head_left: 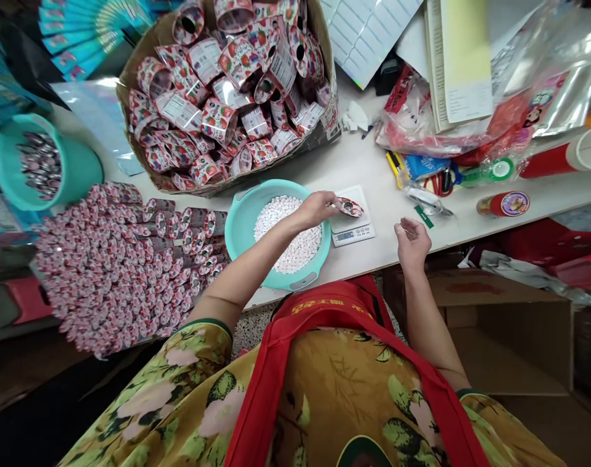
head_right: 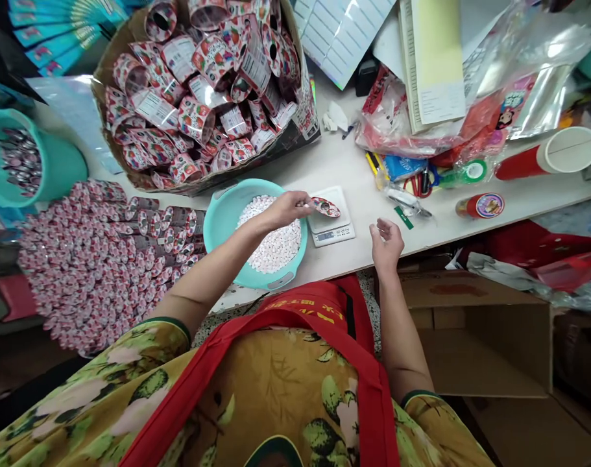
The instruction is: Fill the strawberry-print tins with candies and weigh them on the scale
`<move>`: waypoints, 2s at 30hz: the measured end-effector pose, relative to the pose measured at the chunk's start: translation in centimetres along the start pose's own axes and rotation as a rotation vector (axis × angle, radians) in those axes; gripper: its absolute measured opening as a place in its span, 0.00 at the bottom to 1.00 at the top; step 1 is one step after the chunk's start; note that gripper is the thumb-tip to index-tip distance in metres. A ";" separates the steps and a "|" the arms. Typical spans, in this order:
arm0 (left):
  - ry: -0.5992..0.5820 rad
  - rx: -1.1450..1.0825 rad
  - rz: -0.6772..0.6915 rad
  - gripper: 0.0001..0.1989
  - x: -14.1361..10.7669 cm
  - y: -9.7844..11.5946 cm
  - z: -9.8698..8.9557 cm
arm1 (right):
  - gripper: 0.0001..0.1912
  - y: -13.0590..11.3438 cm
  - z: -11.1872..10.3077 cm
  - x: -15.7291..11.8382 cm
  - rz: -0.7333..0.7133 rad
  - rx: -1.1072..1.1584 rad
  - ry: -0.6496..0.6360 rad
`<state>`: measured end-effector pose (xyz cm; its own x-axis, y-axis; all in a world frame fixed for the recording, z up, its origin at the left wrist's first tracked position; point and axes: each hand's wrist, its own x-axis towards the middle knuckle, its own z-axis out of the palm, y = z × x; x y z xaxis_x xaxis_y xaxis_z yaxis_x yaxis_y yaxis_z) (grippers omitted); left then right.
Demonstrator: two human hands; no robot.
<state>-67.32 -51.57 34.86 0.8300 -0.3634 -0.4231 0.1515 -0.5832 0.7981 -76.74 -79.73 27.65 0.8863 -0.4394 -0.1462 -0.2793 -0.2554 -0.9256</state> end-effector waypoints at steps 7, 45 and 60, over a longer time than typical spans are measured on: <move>0.007 0.506 0.100 0.13 3.3 1.1 3.4 | 0.25 1.0 -0.9 0.1 0.006 0.011 0.003; 0.114 0.453 0.173 0.16 3.3 1.3 4.0 | 0.28 -0.2 7.2 -7.1 0.134 -0.066 -0.417; 0.448 0.451 -0.879 0.19 -30.1 -15.6 5.1 | 0.21 -3.8 12.5 -5.5 -0.157 -0.308 -0.451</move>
<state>-97.41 -35.21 32.94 0.6623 0.5570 -0.5011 0.6533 -0.7568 0.0224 -75.93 -65.54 27.57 0.9769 0.0182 -0.2128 -0.1668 -0.5573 -0.8134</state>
